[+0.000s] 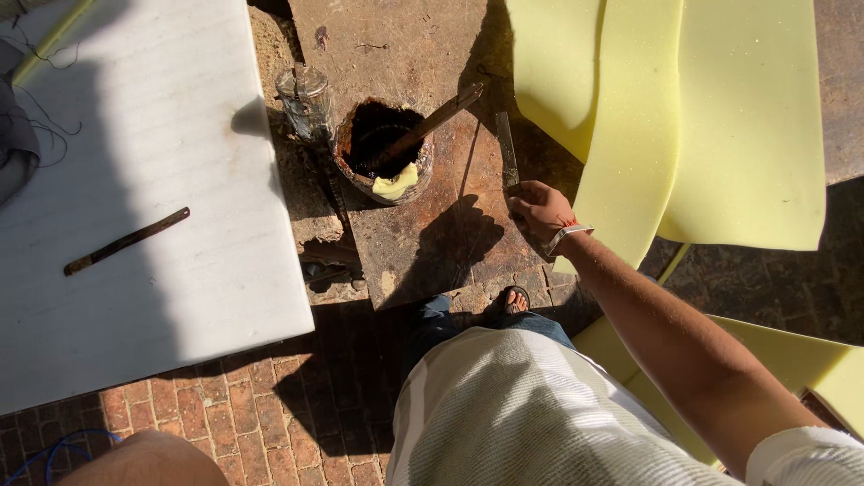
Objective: The person cuts yellow foam sheets with a hand saw, trimming strips to size. They apply glue from a container onto a wooden box using a stick, then press and fit the foam pieces onto the box's sides, adjusting and trimming the foam edges to line the box.
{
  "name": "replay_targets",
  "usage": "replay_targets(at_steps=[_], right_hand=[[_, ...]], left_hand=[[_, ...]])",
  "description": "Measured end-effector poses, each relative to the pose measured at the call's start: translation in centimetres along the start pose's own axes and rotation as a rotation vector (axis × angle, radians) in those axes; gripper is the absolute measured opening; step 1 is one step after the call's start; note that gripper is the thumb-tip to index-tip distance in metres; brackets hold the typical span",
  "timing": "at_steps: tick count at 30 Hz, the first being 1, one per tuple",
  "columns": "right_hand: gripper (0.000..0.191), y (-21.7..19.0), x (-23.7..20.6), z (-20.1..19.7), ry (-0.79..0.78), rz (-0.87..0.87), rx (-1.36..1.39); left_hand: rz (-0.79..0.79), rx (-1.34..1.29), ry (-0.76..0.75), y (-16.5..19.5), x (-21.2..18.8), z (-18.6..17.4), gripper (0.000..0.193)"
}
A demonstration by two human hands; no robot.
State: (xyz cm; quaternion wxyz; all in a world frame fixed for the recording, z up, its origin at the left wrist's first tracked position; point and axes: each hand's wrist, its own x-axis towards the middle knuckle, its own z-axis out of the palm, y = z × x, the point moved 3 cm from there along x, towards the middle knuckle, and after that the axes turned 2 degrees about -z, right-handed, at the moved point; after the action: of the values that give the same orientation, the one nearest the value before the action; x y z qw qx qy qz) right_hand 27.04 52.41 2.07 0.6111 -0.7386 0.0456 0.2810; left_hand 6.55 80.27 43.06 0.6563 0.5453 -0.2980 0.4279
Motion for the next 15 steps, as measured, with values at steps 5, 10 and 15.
replay_targets(at_steps=[5, 10, 15], right_hand=[[0.031, -5.3, -4.2, 2.8, 0.253, -0.191, -0.687], [0.017, -15.7, -6.7, 9.6, 0.111, -0.83, -0.967], [0.033, -23.0, -0.1, 13.9, 0.17, -0.935, -1.7]], left_hand=[[-0.059, -0.079, -0.002, -4.8, 0.8, -8.1, 0.034], [-0.62, -0.07, 0.071, -10.5, 0.0, -19.8, 0.038], [-1.647, -0.157, -0.249, -24.4, -16.1, -13.8, 0.051]])
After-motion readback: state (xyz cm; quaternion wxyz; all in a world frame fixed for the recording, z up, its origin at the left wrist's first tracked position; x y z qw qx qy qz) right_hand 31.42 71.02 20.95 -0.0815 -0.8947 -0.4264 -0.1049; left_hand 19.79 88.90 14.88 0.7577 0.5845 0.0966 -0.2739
